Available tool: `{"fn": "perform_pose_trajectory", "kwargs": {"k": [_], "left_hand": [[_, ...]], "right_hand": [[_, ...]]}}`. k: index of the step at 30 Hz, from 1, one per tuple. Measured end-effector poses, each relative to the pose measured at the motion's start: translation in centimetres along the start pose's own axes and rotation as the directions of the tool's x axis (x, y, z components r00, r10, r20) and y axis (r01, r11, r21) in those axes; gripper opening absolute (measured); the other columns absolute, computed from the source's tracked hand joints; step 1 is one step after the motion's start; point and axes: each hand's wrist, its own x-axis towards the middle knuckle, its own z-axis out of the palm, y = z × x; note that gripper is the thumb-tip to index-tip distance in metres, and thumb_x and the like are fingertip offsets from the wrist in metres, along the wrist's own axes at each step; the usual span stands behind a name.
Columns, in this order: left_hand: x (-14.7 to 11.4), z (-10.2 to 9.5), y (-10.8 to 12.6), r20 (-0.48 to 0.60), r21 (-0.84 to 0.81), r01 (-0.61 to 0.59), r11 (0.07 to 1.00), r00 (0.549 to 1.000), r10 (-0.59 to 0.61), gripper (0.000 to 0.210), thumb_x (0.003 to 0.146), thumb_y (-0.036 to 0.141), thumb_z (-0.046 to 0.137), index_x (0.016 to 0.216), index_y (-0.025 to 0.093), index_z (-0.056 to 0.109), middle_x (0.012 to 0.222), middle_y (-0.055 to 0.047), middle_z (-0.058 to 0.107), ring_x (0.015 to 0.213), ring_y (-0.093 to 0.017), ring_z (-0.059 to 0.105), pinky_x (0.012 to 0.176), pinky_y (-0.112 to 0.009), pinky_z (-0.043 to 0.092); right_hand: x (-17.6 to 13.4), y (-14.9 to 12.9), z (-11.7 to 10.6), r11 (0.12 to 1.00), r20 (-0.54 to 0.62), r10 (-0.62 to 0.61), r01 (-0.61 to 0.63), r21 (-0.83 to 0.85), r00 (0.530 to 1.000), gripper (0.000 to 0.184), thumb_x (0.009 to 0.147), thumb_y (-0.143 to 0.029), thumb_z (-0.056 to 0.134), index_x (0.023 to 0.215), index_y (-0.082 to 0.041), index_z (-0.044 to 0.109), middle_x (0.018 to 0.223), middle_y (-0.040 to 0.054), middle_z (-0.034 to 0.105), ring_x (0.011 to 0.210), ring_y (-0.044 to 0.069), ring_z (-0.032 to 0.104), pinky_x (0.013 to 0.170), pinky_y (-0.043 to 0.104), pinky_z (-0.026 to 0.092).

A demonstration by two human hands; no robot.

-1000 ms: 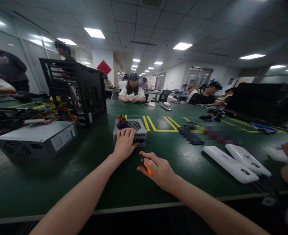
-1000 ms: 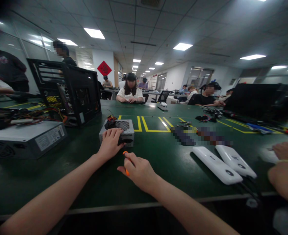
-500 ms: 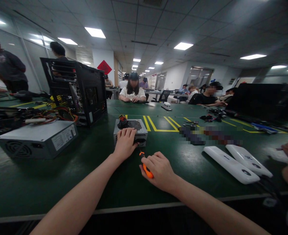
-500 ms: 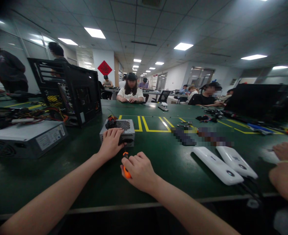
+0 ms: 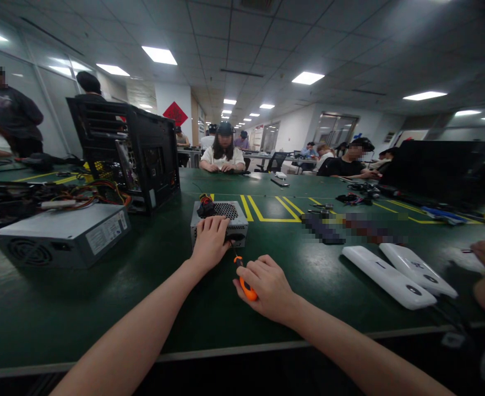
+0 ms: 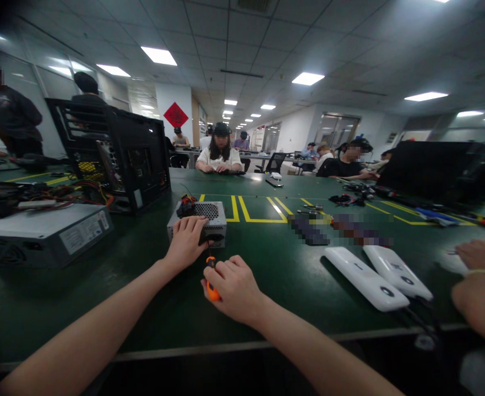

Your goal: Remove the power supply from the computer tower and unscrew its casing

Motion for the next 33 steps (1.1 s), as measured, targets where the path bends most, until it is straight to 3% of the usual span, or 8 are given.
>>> {"fn": "perform_pose_trajectory", "kwargs": {"k": [6,13,20,25,28,33], "left_hand": [[-0.01,-0.01,0.03,-0.001,0.003,-0.003,1.0,1.0,0.003,0.046,0.072,0.029,0.059,0.115,0.018,0.046,0.118,-0.01,0.049,0.108,-0.027,0.039,0.091,-0.042,0.029],[0.01,0.0,0.13,-0.001,0.0,-0.004,1.0,1.0,0.004,0.045,0.072,0.029,0.059,0.114,0.018,0.047,0.118,-0.01,0.049,0.108,-0.027,0.039,0.09,-0.042,0.029],[-0.06,0.11,0.06,-0.005,-0.01,-0.001,1.0,1.0,0.001,0.045,0.072,0.03,0.058,0.114,0.018,0.046,0.118,-0.01,0.048,0.108,-0.027,0.038,0.091,-0.043,0.029],[-0.04,0.08,0.09,-0.007,-0.007,0.001,1.0,1.0,-0.001,0.045,0.072,0.029,0.058,0.114,0.018,0.046,0.118,-0.01,0.049,0.108,-0.027,0.039,0.091,-0.042,0.029],[0.01,0.01,0.12,-0.001,-0.004,-0.002,1.0,1.0,0.002,0.045,0.072,0.029,0.058,0.114,0.018,0.046,0.118,-0.009,0.049,0.108,-0.027,0.039,0.09,-0.042,0.03],[-0.02,-0.06,0.09,-0.003,-0.001,-0.006,1.0,1.0,0.006,0.045,0.072,0.029,0.058,0.114,0.017,0.046,0.118,-0.01,0.049,0.108,-0.027,0.038,0.09,-0.042,0.029]], "right_hand": [[0.16,-0.09,-0.29,0.998,0.002,0.042,-0.042,0.038,0.999,0.026,0.082,-0.04,0.047,0.084,-0.016,0.054,0.072,0.0025,0.057,0.064,0.014,0.049,0.066,0.029,0.033],[0.01,-0.06,0.0,0.997,-0.036,0.07,-0.069,0.029,0.997,0.016,0.083,-0.027,0.043,0.086,-0.014,0.052,0.071,0.0024,0.055,0.063,0.013,0.047,0.066,0.028,0.033],[-0.06,-0.11,-0.06,0.997,0.034,0.025,-0.022,-0.072,0.999,0.009,0.075,-0.022,0.048,0.07,-0.018,0.054,0.07,0.0024,0.048,0.068,0.015,0.043,0.066,0.029,0.03],[0.21,-0.24,-0.22,0.997,0.008,0.072,-0.072,-0.004,0.997,0.021,0.08,-0.035,0.047,0.081,-0.016,0.056,0.072,0.0035,0.054,0.067,0.015,0.046,0.066,0.029,0.032],[0.07,-0.18,0.04,0.993,-0.009,0.106,-0.106,0.049,0.994,0.017,0.081,-0.028,0.045,0.085,-0.014,0.053,0.069,0.0018,0.056,0.061,0.012,0.047,0.065,0.027,0.032],[-0.1,-0.04,0.06,1.0,0.031,0.009,-0.009,-0.015,0.999,0.009,0.076,-0.02,0.047,0.076,-0.017,0.055,0.07,0.002,0.053,0.065,0.013,0.046,0.068,0.029,0.032]]}}
